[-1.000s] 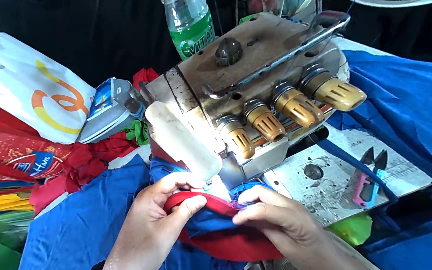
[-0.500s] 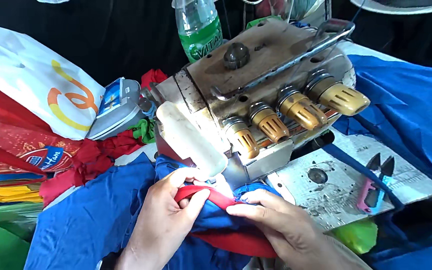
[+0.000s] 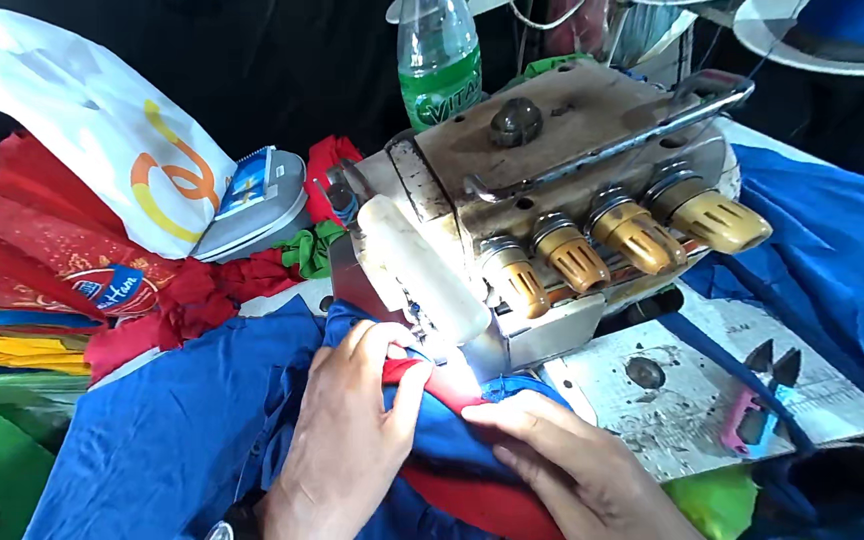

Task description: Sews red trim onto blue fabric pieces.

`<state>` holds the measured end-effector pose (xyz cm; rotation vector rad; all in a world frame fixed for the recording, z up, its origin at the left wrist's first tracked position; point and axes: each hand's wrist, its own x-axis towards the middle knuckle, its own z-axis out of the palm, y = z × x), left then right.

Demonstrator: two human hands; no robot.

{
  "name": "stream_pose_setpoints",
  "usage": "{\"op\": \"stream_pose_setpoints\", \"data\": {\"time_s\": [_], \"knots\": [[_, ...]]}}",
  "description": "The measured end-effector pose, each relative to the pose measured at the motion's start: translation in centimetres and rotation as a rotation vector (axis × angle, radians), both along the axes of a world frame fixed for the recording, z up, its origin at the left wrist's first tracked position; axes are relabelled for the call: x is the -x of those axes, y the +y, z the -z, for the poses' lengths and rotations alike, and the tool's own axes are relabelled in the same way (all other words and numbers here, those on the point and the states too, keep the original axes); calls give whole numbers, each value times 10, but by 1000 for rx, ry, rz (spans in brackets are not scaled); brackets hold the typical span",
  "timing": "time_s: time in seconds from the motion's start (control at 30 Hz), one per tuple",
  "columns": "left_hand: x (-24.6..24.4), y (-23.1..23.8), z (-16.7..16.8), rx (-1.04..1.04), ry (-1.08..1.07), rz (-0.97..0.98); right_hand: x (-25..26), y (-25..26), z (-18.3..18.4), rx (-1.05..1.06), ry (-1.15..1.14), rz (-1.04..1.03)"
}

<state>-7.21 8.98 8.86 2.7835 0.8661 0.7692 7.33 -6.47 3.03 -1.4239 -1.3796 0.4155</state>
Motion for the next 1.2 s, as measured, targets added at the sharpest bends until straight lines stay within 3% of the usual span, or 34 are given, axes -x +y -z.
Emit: {"op": "stream_pose_setpoints", "data": {"time_s": [0.23, 0.37, 0.63, 0.73, 0.93, 1.1, 1.2], "knots": [[2, -3, 19, 44, -113, -32, -9, -2, -20, 139, 63, -83], [-6, 17, 10, 94, -143, -40, -12, 15, -25, 123, 61, -38], [-8, 7, 12, 95, -77, -12, -6, -2, -19, 88, 378, -148], [-13, 22, 13, 78, -128, -27, 3, 7, -20, 74, 398, -88], [-16, 48, -5, 213, -233, 221, 8, 18, -26, 75, 300, 12], [-19, 63, 3, 172, -235, 290, 14, 17, -29, 143, 319, -13], [-13, 50, 1, 16, -199, 133, 18, 17, -17, 92, 326, 10]]}}
